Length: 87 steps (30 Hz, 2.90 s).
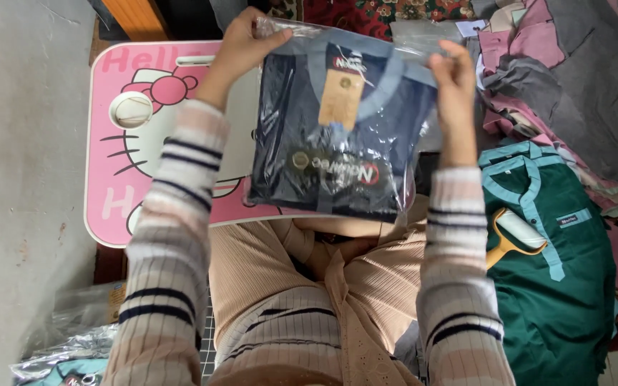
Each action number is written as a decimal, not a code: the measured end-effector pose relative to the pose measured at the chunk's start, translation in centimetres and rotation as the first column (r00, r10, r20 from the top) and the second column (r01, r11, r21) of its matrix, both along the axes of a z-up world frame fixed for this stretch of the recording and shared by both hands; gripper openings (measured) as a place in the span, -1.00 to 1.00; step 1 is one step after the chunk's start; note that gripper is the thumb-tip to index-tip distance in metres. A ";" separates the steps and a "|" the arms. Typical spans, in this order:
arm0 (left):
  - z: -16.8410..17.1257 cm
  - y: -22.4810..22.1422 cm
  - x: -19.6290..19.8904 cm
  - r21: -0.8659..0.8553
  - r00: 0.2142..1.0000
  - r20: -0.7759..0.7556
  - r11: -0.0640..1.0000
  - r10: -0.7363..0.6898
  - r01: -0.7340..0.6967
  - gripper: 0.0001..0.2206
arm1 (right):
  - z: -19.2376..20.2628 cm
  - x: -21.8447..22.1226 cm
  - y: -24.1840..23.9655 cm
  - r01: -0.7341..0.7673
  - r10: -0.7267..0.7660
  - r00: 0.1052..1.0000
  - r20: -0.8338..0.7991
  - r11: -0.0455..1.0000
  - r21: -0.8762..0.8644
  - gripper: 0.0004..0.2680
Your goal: The person handles a blue shirt, places it inside a plastic bag, and then uses a lint roller on a green shirt.
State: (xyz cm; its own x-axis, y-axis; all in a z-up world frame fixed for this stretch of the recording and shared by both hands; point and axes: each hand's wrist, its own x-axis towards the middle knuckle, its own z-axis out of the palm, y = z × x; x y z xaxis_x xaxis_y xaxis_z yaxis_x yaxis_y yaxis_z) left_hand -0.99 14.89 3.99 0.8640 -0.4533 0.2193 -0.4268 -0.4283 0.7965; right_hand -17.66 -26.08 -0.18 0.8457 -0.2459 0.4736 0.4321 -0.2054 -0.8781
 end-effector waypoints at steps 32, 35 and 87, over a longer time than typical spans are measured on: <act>-12.1 -12.4 -6.5 0.459 0.848 0.305 0.713 0.433 -0.530 -0.31 | -7.1 6.0 16.1 0.118 -0.708 0.644 -0.288 0.465 -0.878 -0.44; -12.2 -12.4 -6.6 0.467 0.842 0.322 0.701 0.433 -0.540 -0.31 | -7.2 5.9 16.1 0.139 -0.713 0.653 -0.257 0.445 -0.885 -0.45; -7.8 -6.9 -6.5 0.460 0.964 -0.016 0.858 0.265 -0.228 -0.27 | -5.7 3.0 9.1 -0.036 -0.496 0.661 -0.564 0.729 -0.683 -0.45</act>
State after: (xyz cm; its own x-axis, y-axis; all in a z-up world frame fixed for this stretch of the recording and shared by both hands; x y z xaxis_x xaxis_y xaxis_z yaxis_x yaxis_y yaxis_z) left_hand -7.48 7.98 -3.80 0.9661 -0.2567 -0.0276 -0.2059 -0.8306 0.5173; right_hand -14.66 -16.96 -5.89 0.9226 -0.3754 -0.0889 -0.3658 -0.7780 -0.5108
